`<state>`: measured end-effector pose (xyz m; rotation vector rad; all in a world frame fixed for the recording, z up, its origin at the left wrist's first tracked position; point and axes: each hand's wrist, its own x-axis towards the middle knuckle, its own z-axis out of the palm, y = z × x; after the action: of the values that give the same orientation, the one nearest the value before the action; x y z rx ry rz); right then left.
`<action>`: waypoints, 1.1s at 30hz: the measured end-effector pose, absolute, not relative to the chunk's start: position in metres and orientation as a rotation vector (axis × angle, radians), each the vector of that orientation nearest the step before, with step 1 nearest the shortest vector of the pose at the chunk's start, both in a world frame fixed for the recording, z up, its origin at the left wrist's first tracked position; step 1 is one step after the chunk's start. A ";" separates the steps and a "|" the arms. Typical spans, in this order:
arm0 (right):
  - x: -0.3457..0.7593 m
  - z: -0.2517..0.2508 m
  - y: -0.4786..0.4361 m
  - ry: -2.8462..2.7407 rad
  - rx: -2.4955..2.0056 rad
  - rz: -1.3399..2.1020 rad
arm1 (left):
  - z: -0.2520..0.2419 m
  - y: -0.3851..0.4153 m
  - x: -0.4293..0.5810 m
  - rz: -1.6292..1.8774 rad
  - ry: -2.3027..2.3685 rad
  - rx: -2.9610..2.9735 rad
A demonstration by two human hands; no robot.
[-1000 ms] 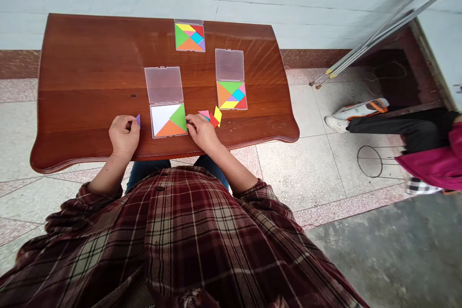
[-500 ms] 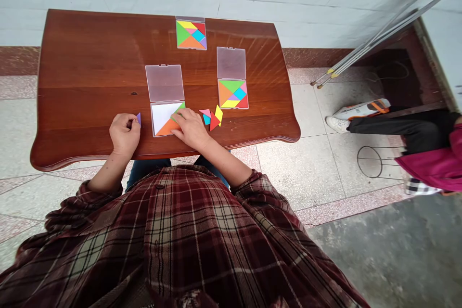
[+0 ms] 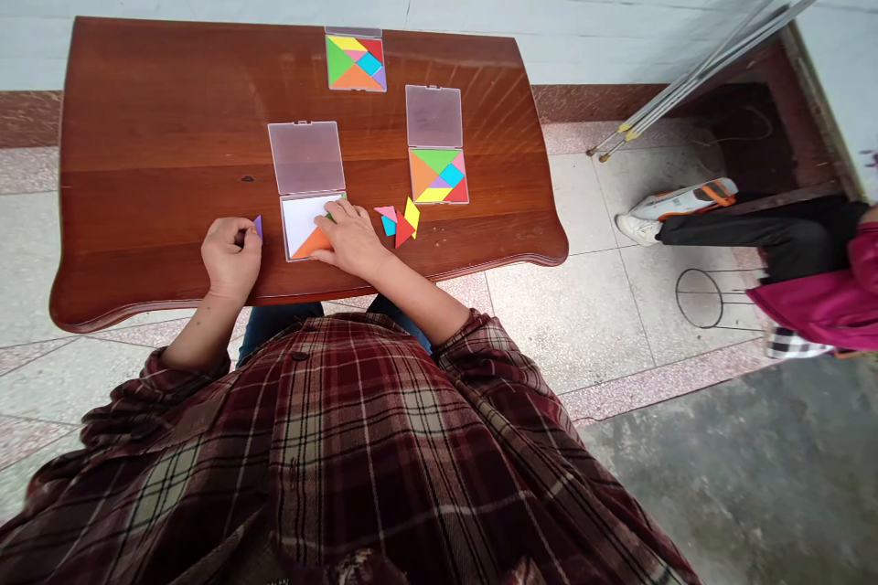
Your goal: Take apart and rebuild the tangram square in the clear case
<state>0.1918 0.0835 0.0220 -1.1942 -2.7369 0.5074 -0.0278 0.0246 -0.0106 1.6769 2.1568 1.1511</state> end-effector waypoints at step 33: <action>0.287 0.034 0.083 -2.245 -2.051 0.553 | -0.010 0.025 -0.028 1.158 2.180 1.684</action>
<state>0.2867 0.0835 0.0345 -2.0513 -2.2451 0.5533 -0.0276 0.0252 -0.0097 1.6841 2.1796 1.1577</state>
